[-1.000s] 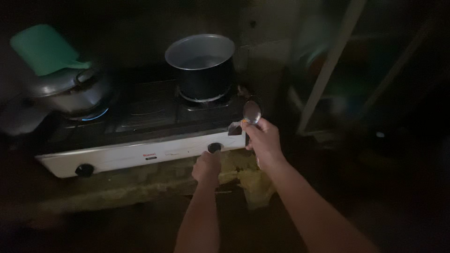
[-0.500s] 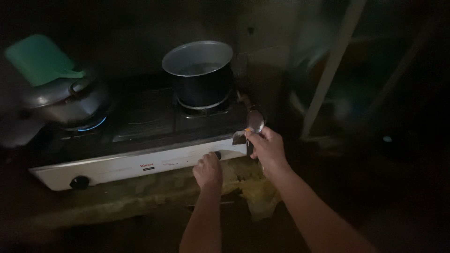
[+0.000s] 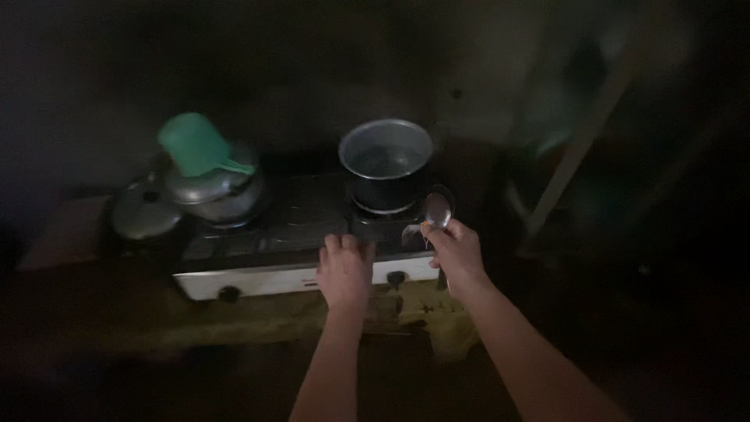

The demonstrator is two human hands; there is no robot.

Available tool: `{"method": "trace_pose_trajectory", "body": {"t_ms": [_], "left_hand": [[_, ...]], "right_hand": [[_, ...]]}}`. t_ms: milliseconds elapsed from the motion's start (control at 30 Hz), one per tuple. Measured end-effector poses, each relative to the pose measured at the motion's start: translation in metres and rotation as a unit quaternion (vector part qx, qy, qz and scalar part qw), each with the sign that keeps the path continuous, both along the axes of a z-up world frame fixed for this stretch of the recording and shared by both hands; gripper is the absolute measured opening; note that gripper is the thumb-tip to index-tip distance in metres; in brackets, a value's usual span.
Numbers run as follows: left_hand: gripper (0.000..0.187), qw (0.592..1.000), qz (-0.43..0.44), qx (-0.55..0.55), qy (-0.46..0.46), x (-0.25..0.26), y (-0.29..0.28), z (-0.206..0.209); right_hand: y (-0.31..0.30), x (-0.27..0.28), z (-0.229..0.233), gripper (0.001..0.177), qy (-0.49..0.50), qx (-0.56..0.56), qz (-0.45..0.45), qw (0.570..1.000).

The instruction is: The person stirs a dark liquid in a green mug with a spoon, then pours liquid from a red kettle into a metal pot. They add a white powder from a small container into the pot and stir. Finally, they place the spoon and a small container into a pink basin.

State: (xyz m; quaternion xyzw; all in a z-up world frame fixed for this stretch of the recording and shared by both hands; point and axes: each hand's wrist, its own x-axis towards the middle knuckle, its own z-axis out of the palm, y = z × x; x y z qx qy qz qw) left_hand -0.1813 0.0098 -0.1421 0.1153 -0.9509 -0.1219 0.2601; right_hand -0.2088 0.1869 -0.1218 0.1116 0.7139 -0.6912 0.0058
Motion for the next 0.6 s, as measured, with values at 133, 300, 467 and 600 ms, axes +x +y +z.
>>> {"method": "trace_pose_trajectory", "body": {"t_ms": [133, 300, 467, 600], "left_hand": [[0.039, 0.994, -0.006, -0.01, 0.106, 0.038, -0.039, 0.079], [0.036, 0.994, 0.01, 0.063, 0.092, 0.092, -0.08, 0.168], [0.036, 0.987, 0.036, 0.074, 0.135, 0.151, -0.103, 0.222], [0.037, 0.984, 0.09, 0.096, 0.121, 0.204, -0.109, 0.244]], "right_hand": [[-0.019, 0.02, 0.064, 0.03, 0.0, -0.023, 0.025, 0.999], [-0.038, 0.049, 0.141, 0.034, 0.027, -0.023, 0.065, 0.997], [-0.062, 0.088, 0.191, 0.036, 0.02, -0.059, 0.084, 0.994], [-0.079, 0.12, 0.213, 0.041, 0.024, -0.096, 0.139, 0.985]]}}
